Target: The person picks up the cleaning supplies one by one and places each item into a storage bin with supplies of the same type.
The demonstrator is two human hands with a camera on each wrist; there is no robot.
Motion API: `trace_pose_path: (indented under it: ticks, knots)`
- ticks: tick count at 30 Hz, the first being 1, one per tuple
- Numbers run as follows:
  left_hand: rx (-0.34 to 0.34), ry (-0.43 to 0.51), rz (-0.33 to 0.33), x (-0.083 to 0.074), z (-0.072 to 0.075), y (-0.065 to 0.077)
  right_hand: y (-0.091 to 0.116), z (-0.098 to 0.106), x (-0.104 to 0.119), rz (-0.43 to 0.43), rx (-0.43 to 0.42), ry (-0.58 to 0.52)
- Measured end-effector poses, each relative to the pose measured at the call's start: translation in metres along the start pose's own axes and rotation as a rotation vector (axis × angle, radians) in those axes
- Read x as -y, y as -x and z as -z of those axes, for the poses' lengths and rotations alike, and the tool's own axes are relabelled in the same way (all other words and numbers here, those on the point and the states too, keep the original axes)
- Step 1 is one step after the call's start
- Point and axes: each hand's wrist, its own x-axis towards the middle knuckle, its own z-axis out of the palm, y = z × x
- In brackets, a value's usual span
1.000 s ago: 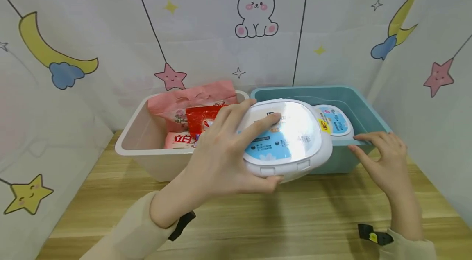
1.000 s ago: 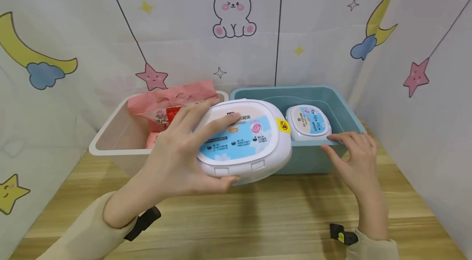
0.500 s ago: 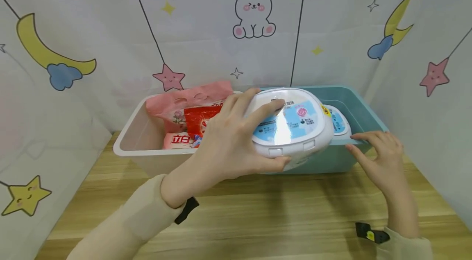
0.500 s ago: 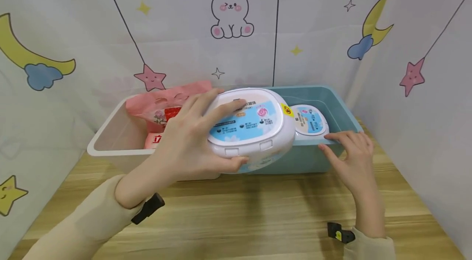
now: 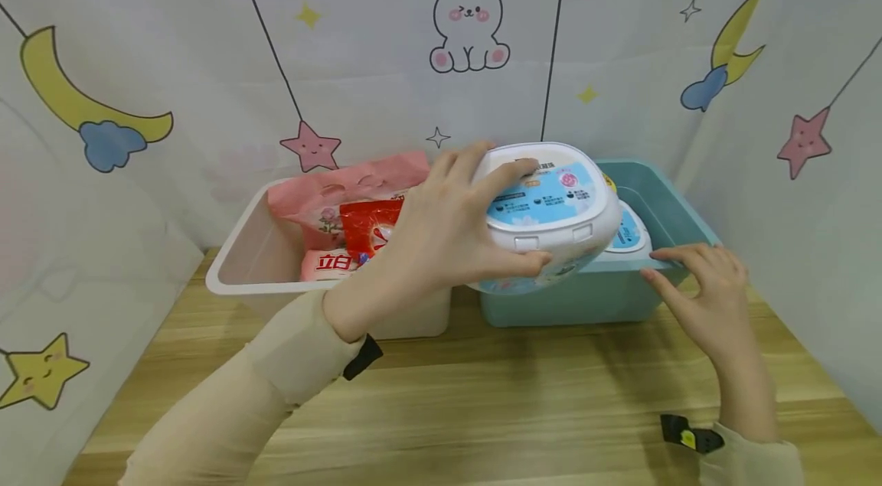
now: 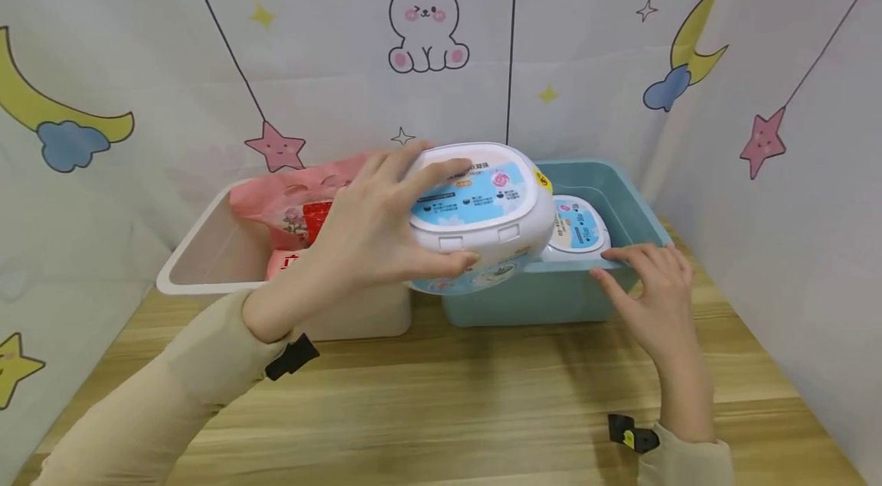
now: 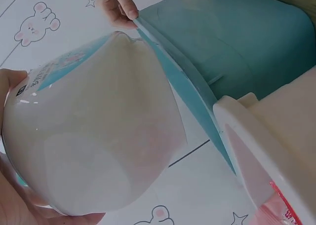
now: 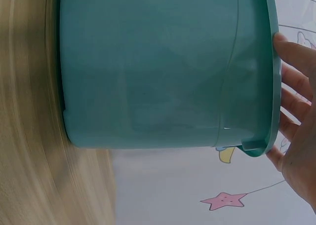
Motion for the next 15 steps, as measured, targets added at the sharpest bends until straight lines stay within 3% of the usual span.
trace_pose_path:
  ticks: [15]
  knots:
    - [0.125,0.020,0.120,0.006,-0.012,-0.039,0.000,-0.001,0.000,-0.004,-0.003,-0.003]
